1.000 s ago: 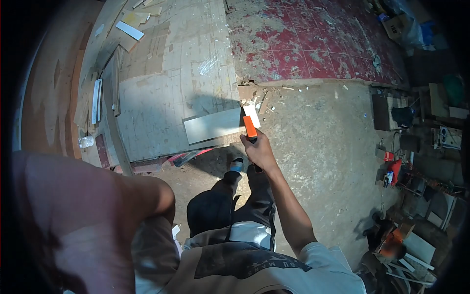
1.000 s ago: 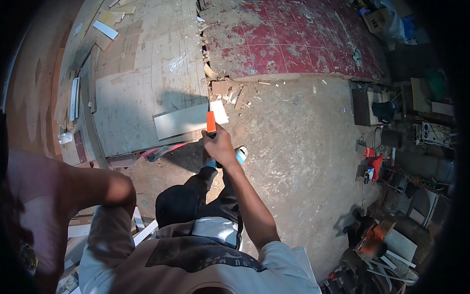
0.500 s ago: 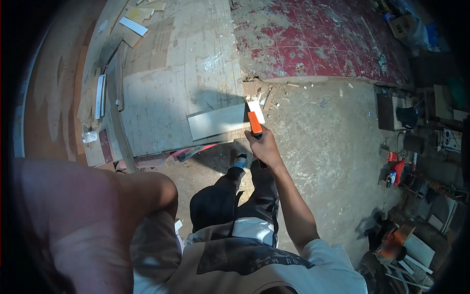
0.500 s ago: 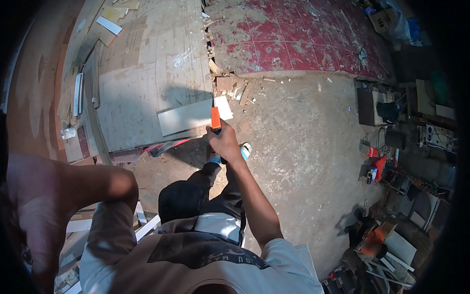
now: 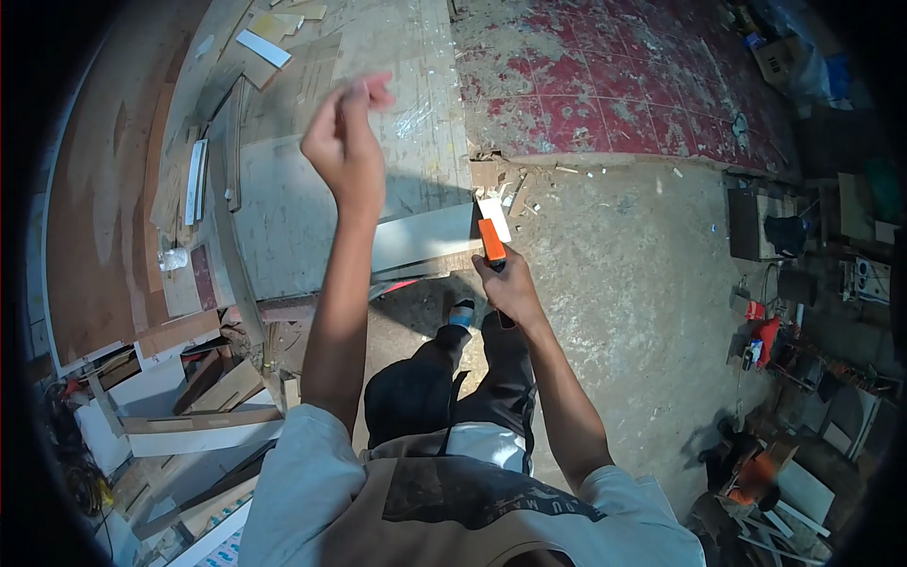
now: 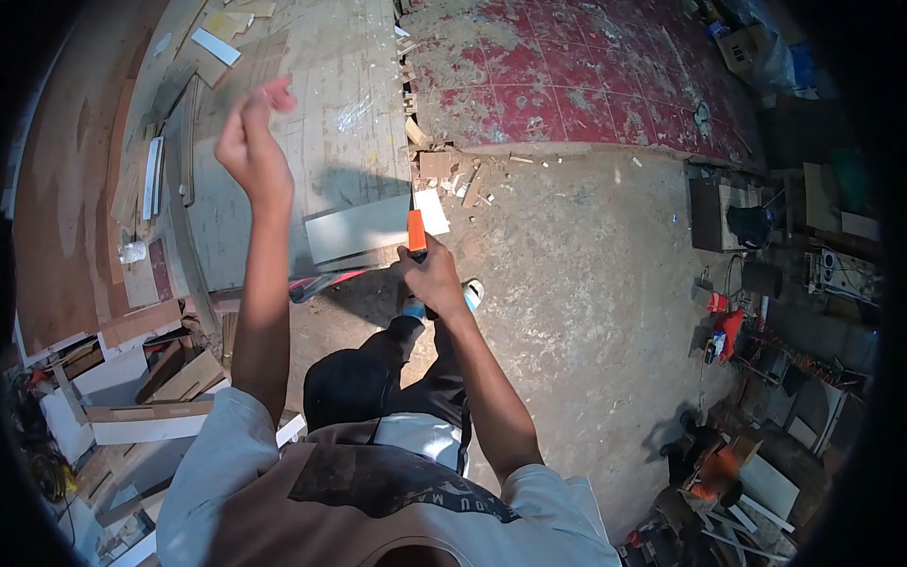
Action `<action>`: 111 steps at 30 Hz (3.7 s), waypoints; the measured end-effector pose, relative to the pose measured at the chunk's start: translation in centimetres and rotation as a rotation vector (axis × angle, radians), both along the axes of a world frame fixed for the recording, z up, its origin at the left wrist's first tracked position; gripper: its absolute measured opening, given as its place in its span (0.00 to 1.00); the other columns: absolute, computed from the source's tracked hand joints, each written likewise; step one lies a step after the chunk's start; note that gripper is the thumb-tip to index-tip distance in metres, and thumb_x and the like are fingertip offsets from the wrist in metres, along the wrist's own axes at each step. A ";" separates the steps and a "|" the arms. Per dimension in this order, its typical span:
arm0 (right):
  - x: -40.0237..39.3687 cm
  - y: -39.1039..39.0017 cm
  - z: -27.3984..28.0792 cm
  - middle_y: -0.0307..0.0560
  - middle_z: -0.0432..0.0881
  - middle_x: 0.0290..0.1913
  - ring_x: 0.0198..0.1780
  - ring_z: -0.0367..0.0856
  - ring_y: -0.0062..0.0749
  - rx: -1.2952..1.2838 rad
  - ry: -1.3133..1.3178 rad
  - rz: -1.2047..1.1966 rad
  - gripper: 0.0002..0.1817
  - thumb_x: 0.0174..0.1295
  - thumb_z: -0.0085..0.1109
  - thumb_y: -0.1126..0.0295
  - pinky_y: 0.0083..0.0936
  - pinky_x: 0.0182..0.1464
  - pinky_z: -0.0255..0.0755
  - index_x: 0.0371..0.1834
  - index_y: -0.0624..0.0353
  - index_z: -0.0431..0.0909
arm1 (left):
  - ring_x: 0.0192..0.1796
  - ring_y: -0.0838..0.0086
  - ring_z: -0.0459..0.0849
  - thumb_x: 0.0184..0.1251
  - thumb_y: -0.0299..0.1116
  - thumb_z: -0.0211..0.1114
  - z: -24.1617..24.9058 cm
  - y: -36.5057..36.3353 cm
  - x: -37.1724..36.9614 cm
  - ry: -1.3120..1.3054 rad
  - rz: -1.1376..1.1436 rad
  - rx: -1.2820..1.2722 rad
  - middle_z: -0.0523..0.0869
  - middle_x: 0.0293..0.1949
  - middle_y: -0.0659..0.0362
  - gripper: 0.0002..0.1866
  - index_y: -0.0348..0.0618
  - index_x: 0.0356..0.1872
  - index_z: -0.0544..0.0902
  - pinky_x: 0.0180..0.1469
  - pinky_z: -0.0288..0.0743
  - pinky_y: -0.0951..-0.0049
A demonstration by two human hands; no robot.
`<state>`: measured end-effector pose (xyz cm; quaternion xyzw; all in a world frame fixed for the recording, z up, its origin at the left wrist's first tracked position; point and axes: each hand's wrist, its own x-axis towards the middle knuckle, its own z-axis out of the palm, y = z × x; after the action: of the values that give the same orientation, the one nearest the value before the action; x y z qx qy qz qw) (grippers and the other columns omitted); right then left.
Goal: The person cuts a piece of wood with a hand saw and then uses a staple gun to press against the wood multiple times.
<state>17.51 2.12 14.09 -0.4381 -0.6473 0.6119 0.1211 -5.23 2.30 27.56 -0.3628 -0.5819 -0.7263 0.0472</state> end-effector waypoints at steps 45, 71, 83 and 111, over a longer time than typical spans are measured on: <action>0.0 -0.3 -0.6 0.38 0.74 0.19 0.17 0.69 0.21 -0.033 -0.030 0.018 0.14 0.69 0.60 0.66 0.27 0.21 0.64 0.47 0.68 0.76 | 0.54 0.53 0.78 0.68 0.28 0.58 -28.0 -4.0 4.3 0.340 -0.081 -0.846 0.82 0.46 0.52 0.10 0.43 0.48 0.81 0.59 0.69 0.56; 4.0 -2.0 13.6 0.57 0.82 0.28 0.25 0.81 0.33 -0.174 -0.115 0.086 0.20 0.60 0.58 0.76 0.32 0.31 0.72 0.57 0.69 0.72 | 0.45 0.61 0.78 0.72 0.35 0.60 -31.0 -3.0 6.8 0.600 0.075 -0.948 0.81 0.38 0.57 0.07 0.42 0.38 0.80 0.54 0.70 0.63; 1.6 -2.3 6.7 0.58 0.78 0.21 0.23 0.81 0.34 -0.151 -0.025 0.018 0.24 0.58 0.57 0.75 0.34 0.30 0.72 0.60 0.69 0.74 | 0.45 0.60 0.79 0.72 0.35 0.62 -32.1 -3.0 6.6 0.561 0.080 -0.937 0.81 0.38 0.56 0.07 0.43 0.38 0.82 0.51 0.72 0.61; 1.1 -0.7 -1.5 0.39 0.74 0.22 0.22 0.74 0.21 -0.237 -0.004 -0.008 0.09 0.61 0.53 0.78 0.26 0.25 0.68 0.45 0.66 0.74 | 0.46 0.61 0.79 0.71 0.35 0.62 -30.8 -3.0 6.7 0.497 0.003 -0.813 0.83 0.40 0.56 0.07 0.42 0.39 0.83 0.53 0.72 0.61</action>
<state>18.62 1.40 12.58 -0.4532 -0.5688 0.6829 0.0696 1.45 -0.68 -3.25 -0.5139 -0.7904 -0.3310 0.0404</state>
